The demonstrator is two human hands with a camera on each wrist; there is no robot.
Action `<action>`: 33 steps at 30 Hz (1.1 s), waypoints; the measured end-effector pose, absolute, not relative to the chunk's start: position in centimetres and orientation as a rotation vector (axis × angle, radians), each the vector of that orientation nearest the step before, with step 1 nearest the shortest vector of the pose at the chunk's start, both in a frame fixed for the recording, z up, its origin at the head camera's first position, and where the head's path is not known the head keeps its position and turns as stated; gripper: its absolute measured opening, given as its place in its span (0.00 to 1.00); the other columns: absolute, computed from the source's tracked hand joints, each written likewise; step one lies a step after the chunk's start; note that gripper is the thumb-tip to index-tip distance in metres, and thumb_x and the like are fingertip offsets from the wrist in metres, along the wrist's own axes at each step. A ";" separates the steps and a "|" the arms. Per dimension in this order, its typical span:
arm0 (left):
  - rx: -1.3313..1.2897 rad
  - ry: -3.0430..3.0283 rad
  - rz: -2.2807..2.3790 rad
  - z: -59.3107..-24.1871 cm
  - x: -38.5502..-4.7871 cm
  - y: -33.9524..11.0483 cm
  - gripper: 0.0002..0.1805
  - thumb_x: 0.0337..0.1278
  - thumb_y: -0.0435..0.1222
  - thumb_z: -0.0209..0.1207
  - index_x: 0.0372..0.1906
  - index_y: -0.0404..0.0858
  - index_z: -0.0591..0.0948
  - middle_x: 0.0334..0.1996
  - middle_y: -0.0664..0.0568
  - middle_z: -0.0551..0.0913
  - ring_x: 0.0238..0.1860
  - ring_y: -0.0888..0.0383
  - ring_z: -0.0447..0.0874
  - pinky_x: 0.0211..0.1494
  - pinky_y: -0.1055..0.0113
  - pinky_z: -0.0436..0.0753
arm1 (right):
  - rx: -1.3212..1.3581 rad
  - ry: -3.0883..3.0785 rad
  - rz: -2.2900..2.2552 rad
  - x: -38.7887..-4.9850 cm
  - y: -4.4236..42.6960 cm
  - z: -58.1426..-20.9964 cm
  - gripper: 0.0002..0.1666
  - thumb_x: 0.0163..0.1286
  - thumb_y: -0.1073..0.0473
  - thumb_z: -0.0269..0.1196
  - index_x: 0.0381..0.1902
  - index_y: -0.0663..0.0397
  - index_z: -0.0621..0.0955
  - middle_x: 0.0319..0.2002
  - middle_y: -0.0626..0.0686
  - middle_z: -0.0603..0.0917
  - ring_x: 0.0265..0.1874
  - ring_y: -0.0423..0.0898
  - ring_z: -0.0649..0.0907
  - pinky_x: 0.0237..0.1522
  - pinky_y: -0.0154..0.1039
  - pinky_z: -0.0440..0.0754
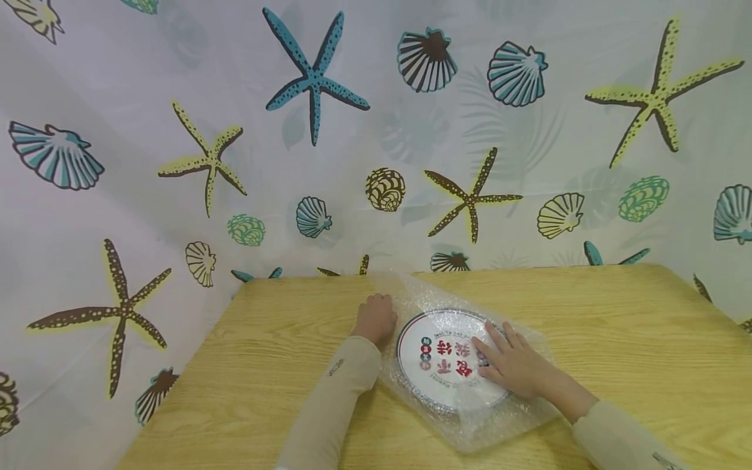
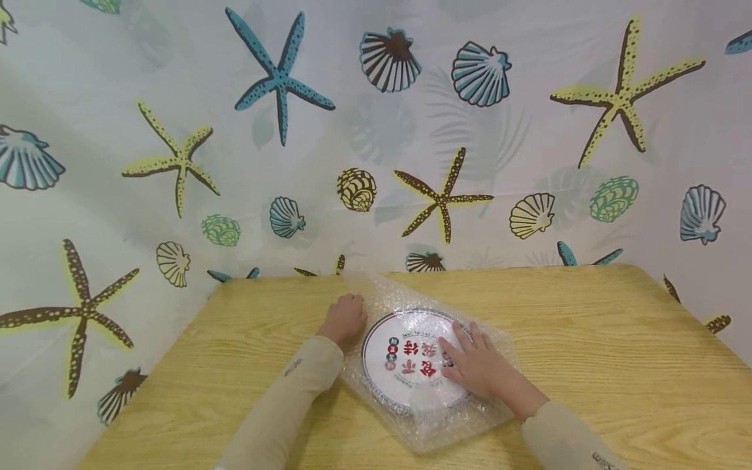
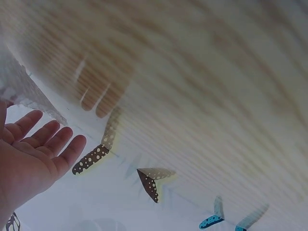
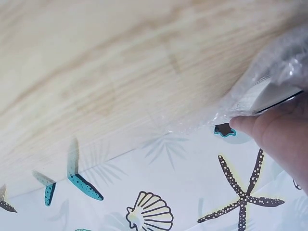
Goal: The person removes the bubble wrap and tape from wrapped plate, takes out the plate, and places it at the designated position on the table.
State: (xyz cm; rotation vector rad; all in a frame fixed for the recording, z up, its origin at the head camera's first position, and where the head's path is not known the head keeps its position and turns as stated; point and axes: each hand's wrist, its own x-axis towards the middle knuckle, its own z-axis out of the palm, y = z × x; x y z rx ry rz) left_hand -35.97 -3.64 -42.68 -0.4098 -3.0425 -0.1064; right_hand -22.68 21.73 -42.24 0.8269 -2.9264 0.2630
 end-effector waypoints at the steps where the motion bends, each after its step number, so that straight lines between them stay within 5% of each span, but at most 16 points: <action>1: -0.409 -3.045 -0.111 -42.7 -36.0 -3.7 0.17 0.63 0.40 0.46 0.49 0.33 0.72 0.45 0.45 0.74 0.49 0.50 0.70 0.51 0.55 0.70 | 0.827 -2.927 0.261 -22.7 21.7 -42.3 0.31 0.68 0.49 0.49 0.61 0.65 0.65 0.62 0.74 0.53 0.59 0.74 0.49 0.56 0.65 0.51; 33: -0.451 -3.070 -0.166 -42.5 -35.4 -3.6 0.16 0.60 0.39 0.46 0.46 0.33 0.73 0.43 0.44 0.74 0.47 0.50 0.70 0.49 0.55 0.72 | 0.809 -2.968 0.265 -22.8 21.8 -42.3 0.32 0.69 0.48 0.47 0.62 0.64 0.63 0.63 0.73 0.51 0.60 0.73 0.47 0.56 0.65 0.50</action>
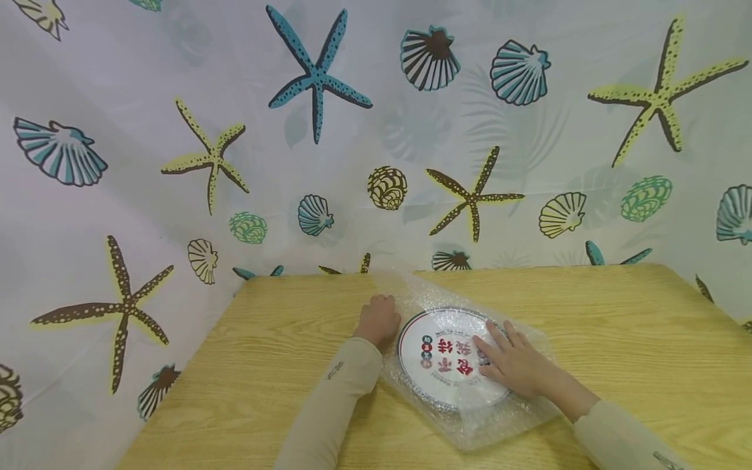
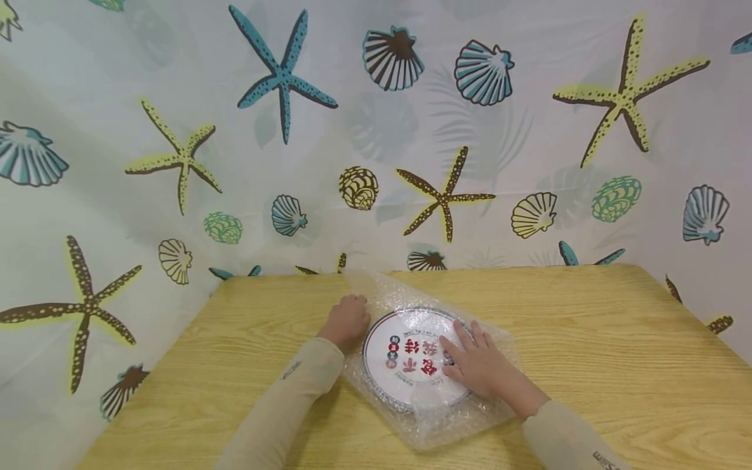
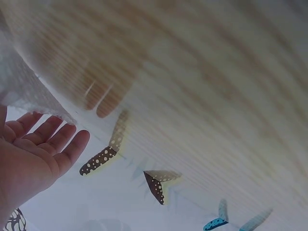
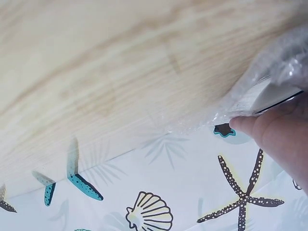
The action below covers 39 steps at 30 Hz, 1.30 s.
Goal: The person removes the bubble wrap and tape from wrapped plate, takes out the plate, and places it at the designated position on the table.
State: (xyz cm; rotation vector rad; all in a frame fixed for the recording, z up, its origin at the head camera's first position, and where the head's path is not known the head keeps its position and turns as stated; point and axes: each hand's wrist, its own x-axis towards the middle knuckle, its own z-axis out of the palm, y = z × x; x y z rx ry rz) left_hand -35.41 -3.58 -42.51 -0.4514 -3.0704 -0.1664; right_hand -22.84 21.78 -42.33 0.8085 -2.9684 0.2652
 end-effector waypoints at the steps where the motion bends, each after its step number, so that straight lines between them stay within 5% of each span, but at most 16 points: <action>1: -0.455 -3.071 -0.164 -42.5 -35.4 -3.6 0.16 0.60 0.39 0.46 0.47 0.33 0.73 0.43 0.44 0.74 0.47 0.50 0.70 0.49 0.55 0.72 | 0.808 -2.970 0.265 -22.9 21.8 -42.4 0.32 0.69 0.47 0.47 0.62 0.64 0.63 0.63 0.73 0.51 0.60 0.73 0.47 0.56 0.65 0.50; 39: -0.524 -3.063 -0.198 -42.6 -34.9 -3.6 0.15 0.56 0.39 0.47 0.43 0.33 0.75 0.37 0.45 0.75 0.41 0.49 0.74 0.42 0.56 0.75 | 0.806 -2.953 0.262 -22.8 21.8 -42.4 0.31 0.69 0.48 0.47 0.62 0.64 0.64 0.63 0.73 0.52 0.59 0.74 0.48 0.56 0.65 0.50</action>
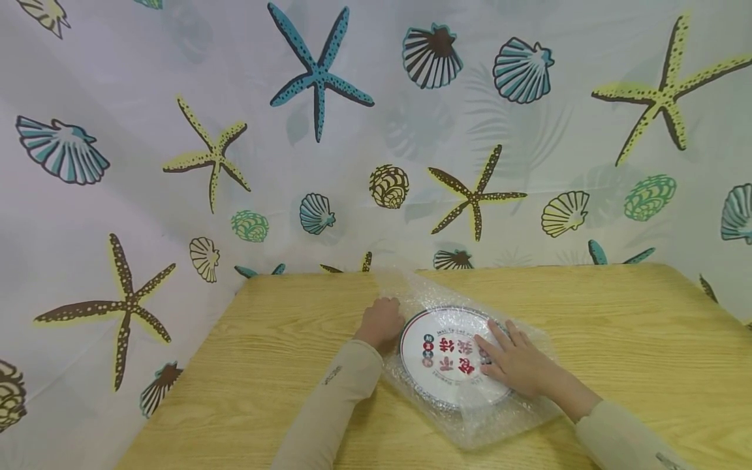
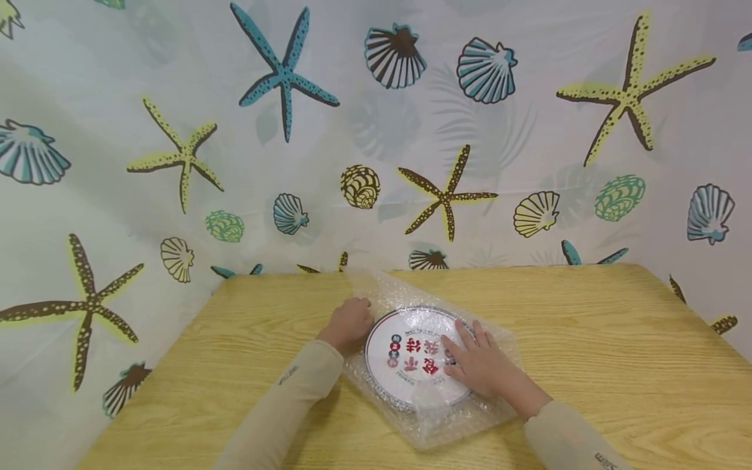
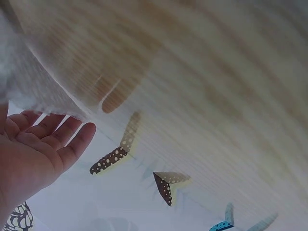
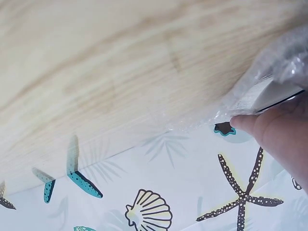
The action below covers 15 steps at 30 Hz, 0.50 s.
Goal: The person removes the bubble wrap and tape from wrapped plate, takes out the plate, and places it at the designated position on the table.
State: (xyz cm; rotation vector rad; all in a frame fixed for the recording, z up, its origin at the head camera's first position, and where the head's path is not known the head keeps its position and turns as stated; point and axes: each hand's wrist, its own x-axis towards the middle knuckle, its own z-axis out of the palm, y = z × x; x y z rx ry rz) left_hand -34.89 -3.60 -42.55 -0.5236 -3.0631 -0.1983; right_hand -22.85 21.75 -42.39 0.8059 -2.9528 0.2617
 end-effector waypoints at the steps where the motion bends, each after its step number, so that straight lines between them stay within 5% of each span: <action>1: -0.529 -3.062 -0.206 -42.5 -34.8 -3.5 0.14 0.56 0.38 0.48 0.43 0.33 0.75 0.37 0.45 0.76 0.41 0.49 0.74 0.42 0.56 0.75 | 0.805 -2.952 0.264 -22.8 21.7 -42.4 0.31 0.69 0.48 0.47 0.62 0.64 0.64 0.63 0.73 0.52 0.59 0.74 0.48 0.56 0.65 0.50; 15: -0.558 -3.132 -0.165 -41.7 -34.7 -3.0 0.13 0.59 0.38 0.48 0.41 0.36 0.78 0.36 0.48 0.78 0.40 0.52 0.77 0.41 0.60 0.76 | 0.810 -2.949 0.262 -22.7 21.7 -42.3 0.31 0.69 0.48 0.48 0.62 0.64 0.64 0.62 0.73 0.52 0.59 0.74 0.48 0.56 0.65 0.51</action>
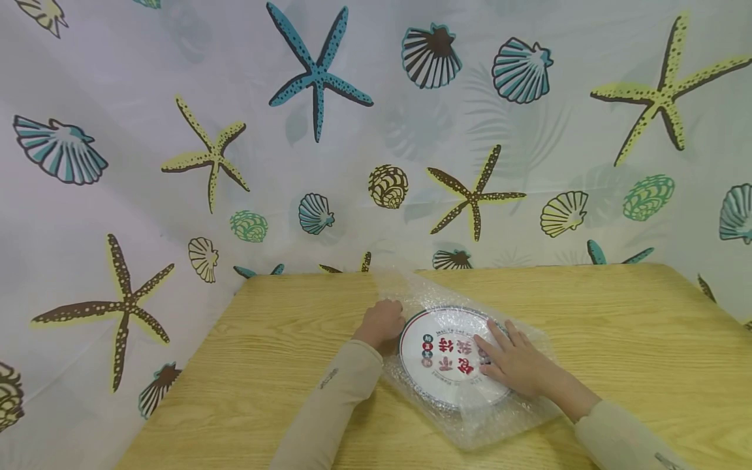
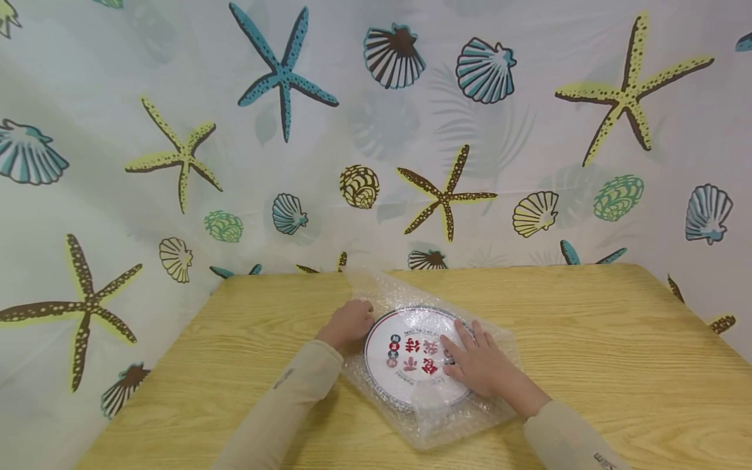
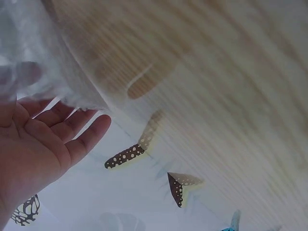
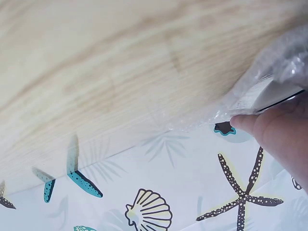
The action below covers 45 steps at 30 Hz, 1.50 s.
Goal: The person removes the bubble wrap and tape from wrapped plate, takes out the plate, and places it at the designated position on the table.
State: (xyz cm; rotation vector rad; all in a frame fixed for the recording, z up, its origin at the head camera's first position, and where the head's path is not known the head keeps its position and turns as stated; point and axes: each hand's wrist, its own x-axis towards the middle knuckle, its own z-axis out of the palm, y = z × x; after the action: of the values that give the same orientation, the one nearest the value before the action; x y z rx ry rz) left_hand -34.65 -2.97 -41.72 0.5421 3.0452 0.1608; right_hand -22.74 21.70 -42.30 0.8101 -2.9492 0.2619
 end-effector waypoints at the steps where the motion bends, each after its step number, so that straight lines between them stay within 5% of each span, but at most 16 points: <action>1: 0.543 3.038 0.170 -41.6 -34.6 -3.0 0.13 0.59 0.38 0.48 0.42 0.36 0.78 0.37 0.47 0.78 0.41 0.52 0.77 0.42 0.60 0.76 | 0.812 -2.948 0.260 -22.7 21.7 -42.3 0.31 0.69 0.48 0.48 0.62 0.64 0.64 0.62 0.73 0.52 0.59 0.74 0.49 0.56 0.65 0.51; 28: 0.538 2.950 0.297 -40.9 -33.1 -3.0 0.13 0.63 0.35 0.46 0.46 0.34 0.77 0.41 0.45 0.79 0.45 0.51 0.76 0.49 0.61 0.74 | 0.817 -2.958 0.261 -22.7 21.7 -42.5 0.32 0.69 0.48 0.47 0.63 0.64 0.63 0.63 0.73 0.51 0.60 0.74 0.47 0.56 0.65 0.50; 36: 0.619 2.973 0.253 -41.0 -33.0 -3.0 0.12 0.63 0.33 0.45 0.38 0.33 0.79 0.35 0.45 0.79 0.41 0.51 0.78 0.45 0.61 0.76 | 0.819 -2.954 0.257 -22.8 21.8 -42.4 0.32 0.69 0.48 0.47 0.62 0.64 0.63 0.63 0.73 0.51 0.60 0.73 0.48 0.56 0.65 0.50; 45: 0.504 2.908 0.290 -40.6 -32.3 -2.9 0.16 0.64 0.35 0.44 0.53 0.36 0.74 0.48 0.46 0.76 0.51 0.51 0.73 0.53 0.60 0.72 | 0.807 -2.957 0.260 -22.7 21.8 -42.4 0.32 0.69 0.48 0.47 0.63 0.63 0.63 0.63 0.73 0.51 0.60 0.73 0.48 0.56 0.65 0.50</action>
State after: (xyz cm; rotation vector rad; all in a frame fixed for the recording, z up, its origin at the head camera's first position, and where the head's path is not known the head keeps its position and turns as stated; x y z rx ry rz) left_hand -32.28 -2.86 -40.58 0.5043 2.9083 0.2901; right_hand -22.69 21.78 -42.35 0.8070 -2.9566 0.2604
